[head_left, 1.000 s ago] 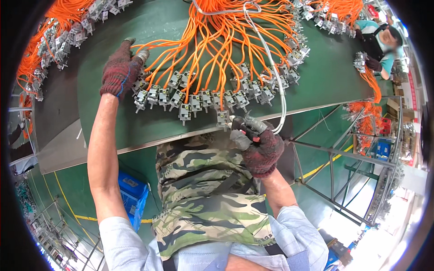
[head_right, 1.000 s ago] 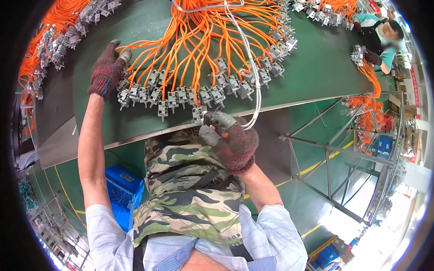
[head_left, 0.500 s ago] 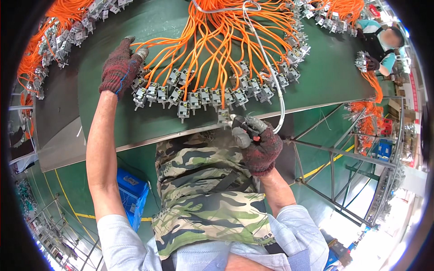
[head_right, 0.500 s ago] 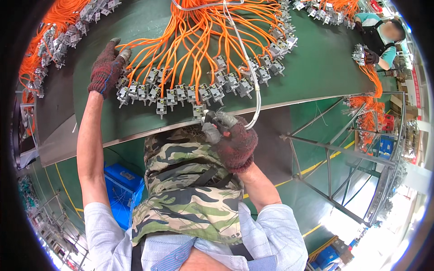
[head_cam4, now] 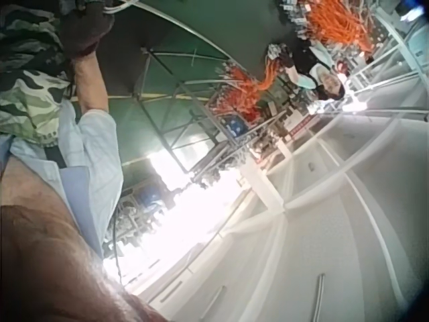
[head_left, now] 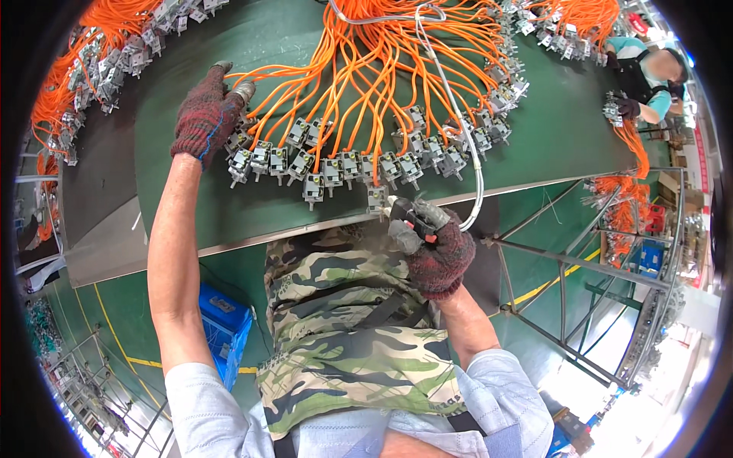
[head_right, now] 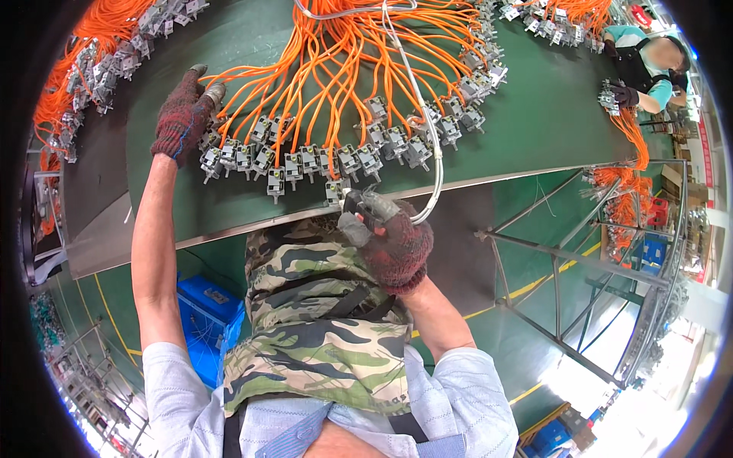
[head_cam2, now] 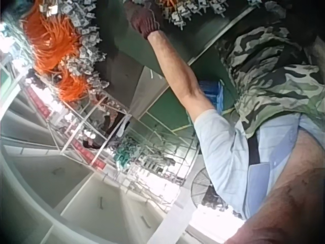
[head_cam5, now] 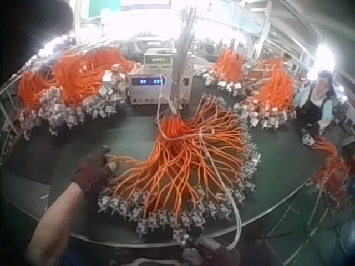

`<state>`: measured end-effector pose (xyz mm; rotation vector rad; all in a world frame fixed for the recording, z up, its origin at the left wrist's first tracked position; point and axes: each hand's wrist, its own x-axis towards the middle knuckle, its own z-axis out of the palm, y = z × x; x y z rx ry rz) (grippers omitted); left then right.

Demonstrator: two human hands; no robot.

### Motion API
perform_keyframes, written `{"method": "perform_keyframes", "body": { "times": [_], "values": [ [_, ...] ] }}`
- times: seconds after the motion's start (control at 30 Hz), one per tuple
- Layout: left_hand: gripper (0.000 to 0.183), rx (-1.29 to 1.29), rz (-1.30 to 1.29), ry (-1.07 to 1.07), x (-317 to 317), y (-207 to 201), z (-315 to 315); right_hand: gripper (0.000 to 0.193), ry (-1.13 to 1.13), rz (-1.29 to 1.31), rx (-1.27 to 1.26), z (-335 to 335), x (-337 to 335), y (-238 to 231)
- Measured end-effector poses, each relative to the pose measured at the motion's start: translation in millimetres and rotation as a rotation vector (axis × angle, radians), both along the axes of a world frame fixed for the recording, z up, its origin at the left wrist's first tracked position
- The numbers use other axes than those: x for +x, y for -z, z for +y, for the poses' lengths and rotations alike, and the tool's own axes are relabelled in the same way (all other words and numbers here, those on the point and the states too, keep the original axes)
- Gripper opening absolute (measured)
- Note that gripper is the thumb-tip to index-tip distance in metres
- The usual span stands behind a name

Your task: The person is seen manufacturing wire harnesses at a workstation, including connecting terminal blocks and bundling groups of orange wires.

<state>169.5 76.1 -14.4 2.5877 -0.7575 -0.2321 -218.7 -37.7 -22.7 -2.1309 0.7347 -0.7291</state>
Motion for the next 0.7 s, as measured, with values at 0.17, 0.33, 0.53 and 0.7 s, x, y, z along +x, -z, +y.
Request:
{"method": "perform_keyframes", "body": {
  "times": [0.17,0.33,0.53,0.7],
  "values": [
    [0.076,0.001,-0.018,-0.001,1.6,-1.1,0.7,0.039,-0.009,-0.074,-0.087,-3.4,0.6,9.3],
    [0.077,0.000,0.014,-0.012,0.0,-1.7,-1.4,0.039,-0.048,-0.182,0.000,-5.3,0.9,11.2],
    [0.076,-0.005,-0.018,-0.014,-1.7,-4.3,-0.8,0.040,0.033,-0.116,-0.037,-11.3,47.0,-15.4],
    [0.076,0.001,-0.034,0.009,0.8,-5.2,-1.0,0.035,0.009,-0.063,-0.009,-15.4,65.8,-10.9]
  ]
}}
